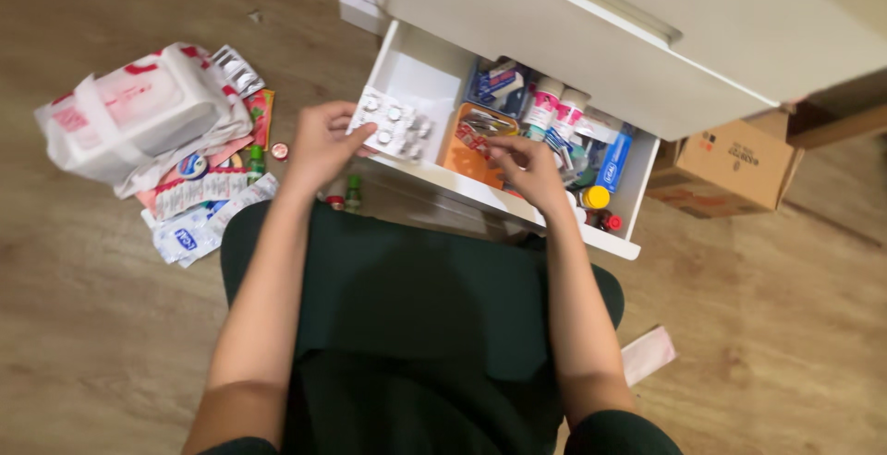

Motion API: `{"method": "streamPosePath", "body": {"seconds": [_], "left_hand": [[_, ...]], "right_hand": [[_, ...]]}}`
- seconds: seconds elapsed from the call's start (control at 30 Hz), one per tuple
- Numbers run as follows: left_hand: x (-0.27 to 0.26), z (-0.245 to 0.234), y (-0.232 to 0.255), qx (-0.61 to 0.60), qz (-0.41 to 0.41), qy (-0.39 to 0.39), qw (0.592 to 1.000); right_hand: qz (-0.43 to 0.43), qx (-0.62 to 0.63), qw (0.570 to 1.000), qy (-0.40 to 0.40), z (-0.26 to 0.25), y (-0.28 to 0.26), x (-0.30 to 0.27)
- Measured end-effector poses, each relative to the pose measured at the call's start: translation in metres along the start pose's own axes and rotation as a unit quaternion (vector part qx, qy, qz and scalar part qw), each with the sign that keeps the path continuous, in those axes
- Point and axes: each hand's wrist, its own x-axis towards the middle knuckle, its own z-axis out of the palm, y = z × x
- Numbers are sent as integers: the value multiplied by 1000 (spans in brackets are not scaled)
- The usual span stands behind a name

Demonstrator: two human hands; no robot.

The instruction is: The person organizes medical supplies and medications from the floor into a drawer. They handle blister packs, bottles, and containers, placing them into an orange organizer within the drawer.

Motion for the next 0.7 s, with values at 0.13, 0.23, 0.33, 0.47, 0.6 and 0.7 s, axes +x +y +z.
{"method": "streamPosePath", "body": {"seconds": [0.13, 0.23, 0.33, 0.47, 0.6, 0.7], "left_hand": [[4, 30, -35, -60, -10, 15, 998], [-13, 20, -50, -96, -14, 66, 993], [-35, -8, -49, -94, 3, 104, 990], [-67, -56, -35, -70, 53, 175, 981], [-101, -101, -28, -108, 93, 242, 960], [-127, -131, -21, -159, 76, 281, 943]], "right_hand": [[38, 152, 988, -9, 22, 25, 6], [22, 190, 980, -59, 46, 23, 20], [18, 205, 972, -117, 73, 4, 33], [27, 203, 967, -155, 135, -26, 58], [-157, 152, 969, -118, 215, -44, 81], [-112, 212, 960, -142, 259, -65, 80]]}}
